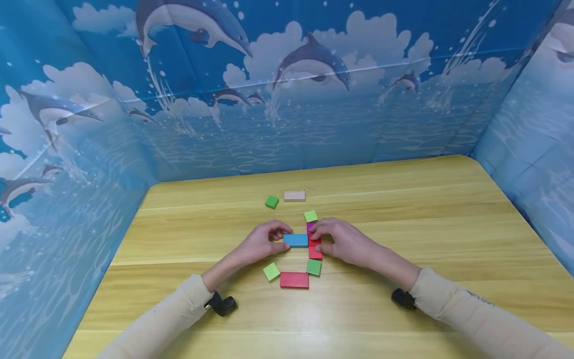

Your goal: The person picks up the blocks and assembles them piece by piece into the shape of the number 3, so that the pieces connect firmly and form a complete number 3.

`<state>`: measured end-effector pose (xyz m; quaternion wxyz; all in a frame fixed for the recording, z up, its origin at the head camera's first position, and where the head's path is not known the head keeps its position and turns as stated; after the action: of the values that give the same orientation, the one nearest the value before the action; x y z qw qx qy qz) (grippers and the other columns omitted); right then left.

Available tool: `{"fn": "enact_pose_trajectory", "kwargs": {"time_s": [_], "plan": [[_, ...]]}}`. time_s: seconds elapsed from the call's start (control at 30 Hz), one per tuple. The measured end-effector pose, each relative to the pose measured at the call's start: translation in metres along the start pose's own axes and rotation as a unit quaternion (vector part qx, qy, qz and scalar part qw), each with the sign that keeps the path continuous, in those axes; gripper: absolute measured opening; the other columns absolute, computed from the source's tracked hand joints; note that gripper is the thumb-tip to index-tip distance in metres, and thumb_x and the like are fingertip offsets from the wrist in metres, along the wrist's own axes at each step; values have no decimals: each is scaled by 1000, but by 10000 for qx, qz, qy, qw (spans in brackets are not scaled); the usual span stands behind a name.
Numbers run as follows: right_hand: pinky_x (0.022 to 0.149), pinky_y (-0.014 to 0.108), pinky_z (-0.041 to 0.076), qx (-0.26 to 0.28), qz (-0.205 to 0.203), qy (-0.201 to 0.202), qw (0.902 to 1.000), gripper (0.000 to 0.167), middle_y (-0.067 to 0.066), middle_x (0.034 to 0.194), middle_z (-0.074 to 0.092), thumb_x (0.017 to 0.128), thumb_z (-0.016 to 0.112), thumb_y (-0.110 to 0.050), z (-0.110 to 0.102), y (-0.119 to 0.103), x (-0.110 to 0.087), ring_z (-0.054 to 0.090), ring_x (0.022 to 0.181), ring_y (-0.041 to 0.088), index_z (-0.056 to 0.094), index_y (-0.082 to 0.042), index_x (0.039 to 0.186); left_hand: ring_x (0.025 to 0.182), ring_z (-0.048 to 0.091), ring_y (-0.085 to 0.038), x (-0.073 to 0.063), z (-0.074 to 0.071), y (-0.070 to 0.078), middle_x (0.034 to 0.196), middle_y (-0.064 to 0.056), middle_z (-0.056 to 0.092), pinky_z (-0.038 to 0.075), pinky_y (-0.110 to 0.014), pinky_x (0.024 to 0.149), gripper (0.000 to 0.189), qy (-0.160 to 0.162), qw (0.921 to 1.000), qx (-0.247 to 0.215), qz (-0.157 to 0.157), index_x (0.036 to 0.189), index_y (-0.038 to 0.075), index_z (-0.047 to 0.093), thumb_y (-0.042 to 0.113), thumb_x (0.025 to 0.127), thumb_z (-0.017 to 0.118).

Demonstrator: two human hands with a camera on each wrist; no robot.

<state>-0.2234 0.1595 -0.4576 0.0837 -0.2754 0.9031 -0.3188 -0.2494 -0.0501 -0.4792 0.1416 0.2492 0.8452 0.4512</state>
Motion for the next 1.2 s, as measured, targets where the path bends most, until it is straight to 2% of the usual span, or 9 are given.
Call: {"fn": "enact_pose_trajectory", "kwargs": {"time_s": [0.17, 0.3, 0.47, 0.63, 0.77, 0.93, 1.1, 1.2], "plan": [[101, 49, 43, -38, -42, -14, 10000, 27, -3, 133, 57, 88, 75, -14, 0, 1, 0, 49, 127, 27, 72, -20, 114, 94, 54, -15, 1, -1, 1, 113, -2, 64, 47, -27, 83, 39, -104, 9998, -122, 96, 125, 8, 63, 16, 89, 74], [101, 49, 43, -24, -62, -11, 10000, 26, -3, 132, 58, 88, 76, -14, 0, 2, 0, 49, 127, 27, 73, -20, 113, 93, 56, -15, 2, -5, 3, 112, -5, 64, 48, -28, 83, 35, -162, 9996, -173, 126, 124, 6, 63, 16, 91, 71], [101, 48, 43, 6, -14, -30, 10000, 26, -3, 132, 57, 88, 75, -14, 0, 2, 0, 48, 127, 27, 73, -20, 113, 93, 58, -16, 7, -13, 7, 110, -9, 63, 49, -29, 84, 31, -159, 9996, -187, 157, 123, 2, 63, 9, 93, 67], [102, 48, 42, 25, 81, -57, 9999, 25, -4, 132, 57, 89, 74, -14, 0, 2, 0, 47, 128, 27, 73, -21, 113, 94, 59, -17, 14, -25, 6, 105, -7, 63, 50, -30, 85, 31, 104, 9998, -42, 176, 124, -1, 62, 5, 93, 65], [102, 48, 42, 34, 101, -60, 9999, 25, -4, 132, 57, 88, 74, -14, 0, 2, 0, 47, 128, 27, 73, -21, 113, 94, 58, -18, 22, -38, 6, 103, -6, 61, 50, -30, 85, 36, 531, 9984, 81, 182, 128, -1, 58, 8, 94, 65], [101, 48, 43, 27, 81, -44, 10000, 25, -4, 132, 57, 88, 75, -15, 1, 4, -1, 48, 127, 27, 73, -22, 113, 95, 58, -18, 37, -52, 10, 102, -5, 60, 49, -32, 87, 39, 982, 9931, 565, 311, 130, 0, 58, 12, 94, 67], [102, 48, 43, 22, 48, -41, 10000, 25, -5, 132, 57, 89, 74, -15, 0, 4, 0, 48, 128, 26, 72, -23, 113, 97, 57, -21, 48, -59, 12, 105, -8, 60, 49, -36, 88, 40, 1040, 9877, 1123, 327, 129, 2, 59, 15, 93, 69], [102, 47, 43, 38, 16, -37, 10000, 25, -5, 132, 57, 89, 74, -14, 0, 3, -1, 47, 128, 26, 72, -21, 114, 103, 57, -25, 52, -62, 10, 112, -12, 60, 47, -39, 89, 41, 984, 9869, 1257, 246, 131, 3, 59, 16, 93, 69]]}}
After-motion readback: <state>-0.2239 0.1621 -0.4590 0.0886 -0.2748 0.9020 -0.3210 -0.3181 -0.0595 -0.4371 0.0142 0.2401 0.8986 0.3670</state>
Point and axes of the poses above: each hand's wrist, its own x-axis towards the middle knuckle, its own z-axis out of the palm, y = z × x, the point moved 5 cm from there along x, towards the middle knuckle
